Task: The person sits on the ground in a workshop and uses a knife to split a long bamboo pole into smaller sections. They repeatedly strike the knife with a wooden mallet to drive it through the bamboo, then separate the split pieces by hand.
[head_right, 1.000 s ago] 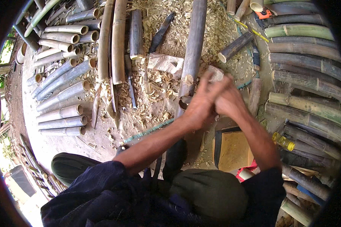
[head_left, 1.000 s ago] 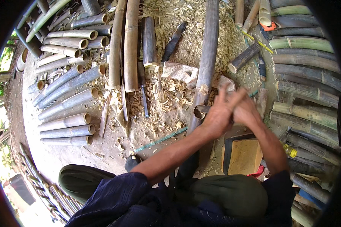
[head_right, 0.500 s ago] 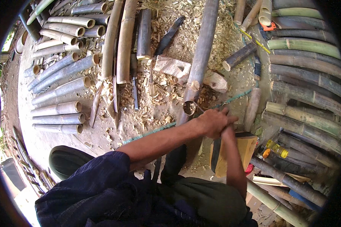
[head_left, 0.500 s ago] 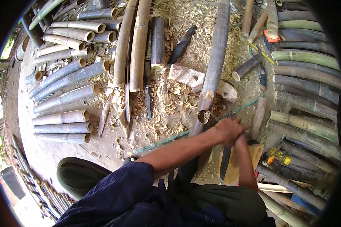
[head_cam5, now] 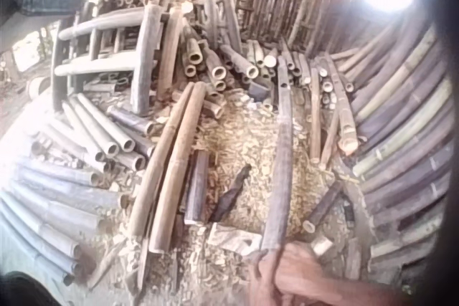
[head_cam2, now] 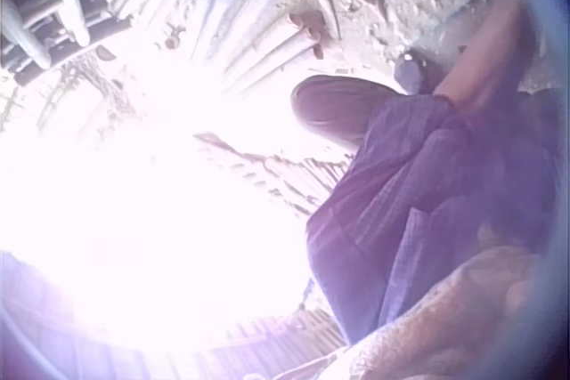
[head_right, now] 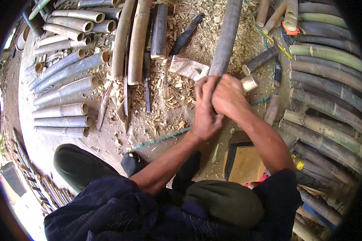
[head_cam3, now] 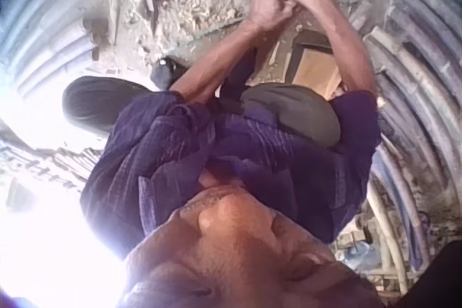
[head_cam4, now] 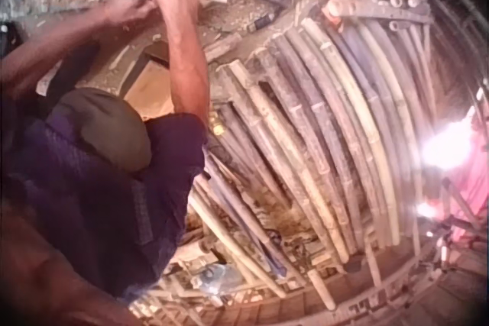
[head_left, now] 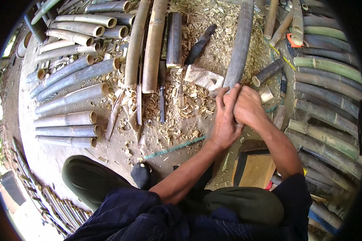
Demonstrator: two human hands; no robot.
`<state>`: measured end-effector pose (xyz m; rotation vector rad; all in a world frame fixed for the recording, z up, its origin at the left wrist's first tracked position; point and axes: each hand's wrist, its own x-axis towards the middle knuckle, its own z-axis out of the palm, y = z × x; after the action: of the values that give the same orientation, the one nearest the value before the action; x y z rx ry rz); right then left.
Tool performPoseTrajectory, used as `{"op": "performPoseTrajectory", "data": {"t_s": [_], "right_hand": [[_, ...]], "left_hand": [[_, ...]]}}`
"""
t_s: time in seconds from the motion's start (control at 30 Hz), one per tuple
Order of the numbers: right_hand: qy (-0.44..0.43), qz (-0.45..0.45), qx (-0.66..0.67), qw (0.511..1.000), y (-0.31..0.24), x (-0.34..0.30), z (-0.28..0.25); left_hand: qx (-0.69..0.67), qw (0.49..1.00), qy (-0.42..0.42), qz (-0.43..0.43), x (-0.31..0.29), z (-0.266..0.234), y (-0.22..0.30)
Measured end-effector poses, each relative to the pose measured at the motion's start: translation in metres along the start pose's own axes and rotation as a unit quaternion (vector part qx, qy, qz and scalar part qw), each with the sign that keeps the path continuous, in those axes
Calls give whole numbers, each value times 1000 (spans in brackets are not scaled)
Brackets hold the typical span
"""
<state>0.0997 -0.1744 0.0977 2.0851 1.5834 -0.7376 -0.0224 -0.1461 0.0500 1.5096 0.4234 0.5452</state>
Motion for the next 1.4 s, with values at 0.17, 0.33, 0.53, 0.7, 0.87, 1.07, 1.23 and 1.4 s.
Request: {"op": "performPoseTrajectory", "data": {"t_s": [0.17,0.33,0.53,0.7,0.87,1.07,1.23,1.4], "right_hand": [[-88,-80,70,990,42,-60,43],[-74,-15,329,941,52,-101,117],[4,168,592,788,-11,-100,184],[90,242,539,802,-77,-68,185],[-147,72,215,963,12,-73,94],[-153,68,457,873,23,-93,124],[-7,143,646,750,-27,-85,171],[99,225,774,584,-102,-45,166]], "left_hand": [[100,982,-151,-46,-26,37,21],[154,936,-298,-108,-22,42,31],[199,853,-466,-122,-26,24,30],[178,653,-725,-126,14,-2,8],[53,989,-138,-31,-43,31,-6],[70,946,-273,-163,-32,16,27],[66,824,-549,-122,8,-20,18],[251,716,-651,-24,9,-35,17]]}}
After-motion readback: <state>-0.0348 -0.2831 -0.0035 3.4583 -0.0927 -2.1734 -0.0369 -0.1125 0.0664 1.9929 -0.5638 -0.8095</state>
